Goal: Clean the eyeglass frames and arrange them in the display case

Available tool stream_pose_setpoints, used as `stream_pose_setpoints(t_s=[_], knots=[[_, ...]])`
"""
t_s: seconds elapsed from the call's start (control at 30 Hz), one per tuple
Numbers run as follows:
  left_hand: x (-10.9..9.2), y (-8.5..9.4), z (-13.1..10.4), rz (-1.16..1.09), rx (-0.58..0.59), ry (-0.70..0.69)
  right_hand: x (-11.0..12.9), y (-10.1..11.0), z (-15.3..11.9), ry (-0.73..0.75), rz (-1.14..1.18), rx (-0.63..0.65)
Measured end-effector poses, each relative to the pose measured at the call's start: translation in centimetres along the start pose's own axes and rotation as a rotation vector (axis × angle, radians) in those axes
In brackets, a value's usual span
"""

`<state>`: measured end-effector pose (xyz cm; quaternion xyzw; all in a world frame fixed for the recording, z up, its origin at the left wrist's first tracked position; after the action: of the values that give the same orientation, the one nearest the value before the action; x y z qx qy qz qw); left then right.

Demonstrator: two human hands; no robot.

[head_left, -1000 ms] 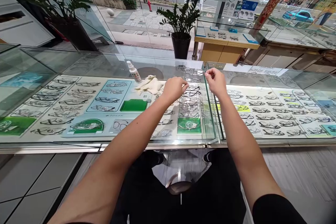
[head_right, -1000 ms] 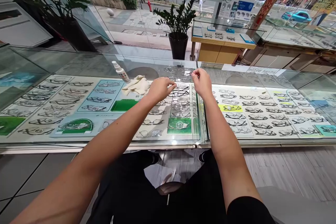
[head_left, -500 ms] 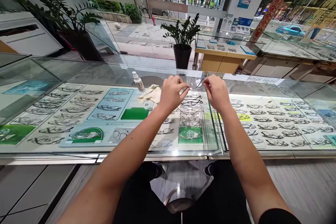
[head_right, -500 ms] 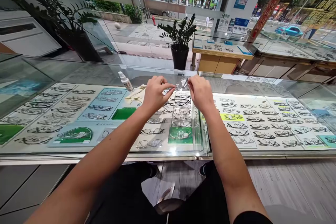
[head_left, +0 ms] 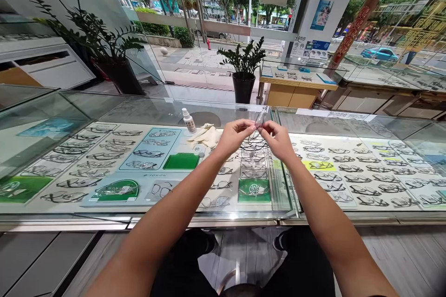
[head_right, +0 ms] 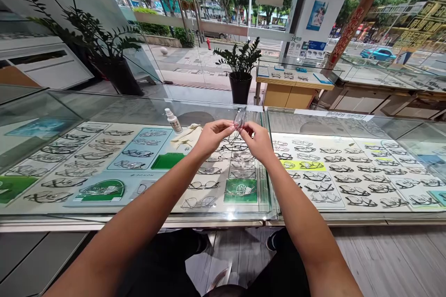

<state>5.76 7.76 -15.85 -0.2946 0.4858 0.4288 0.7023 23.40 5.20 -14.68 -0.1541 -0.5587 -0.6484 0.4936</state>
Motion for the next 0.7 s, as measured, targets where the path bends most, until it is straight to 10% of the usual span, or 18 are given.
stream_pose_setpoints(t_s=[0.7], knots=[[-0.4,0.2,-0.4,-0.039,-0.095,0.017,0.5,0.0,-0.1,0.063,0.144,-0.072]])
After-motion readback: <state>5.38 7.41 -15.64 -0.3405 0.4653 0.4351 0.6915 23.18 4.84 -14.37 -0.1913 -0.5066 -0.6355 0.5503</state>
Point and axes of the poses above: each hand's wrist, its own z-axis towards the middle knuckle, its own y-axis out of the back of the hand, x = y × z, the point moved 4 cm from there along z, towards the middle knuckle, and after that the axes turned 14 degrees about x, right-handed, at the moved point
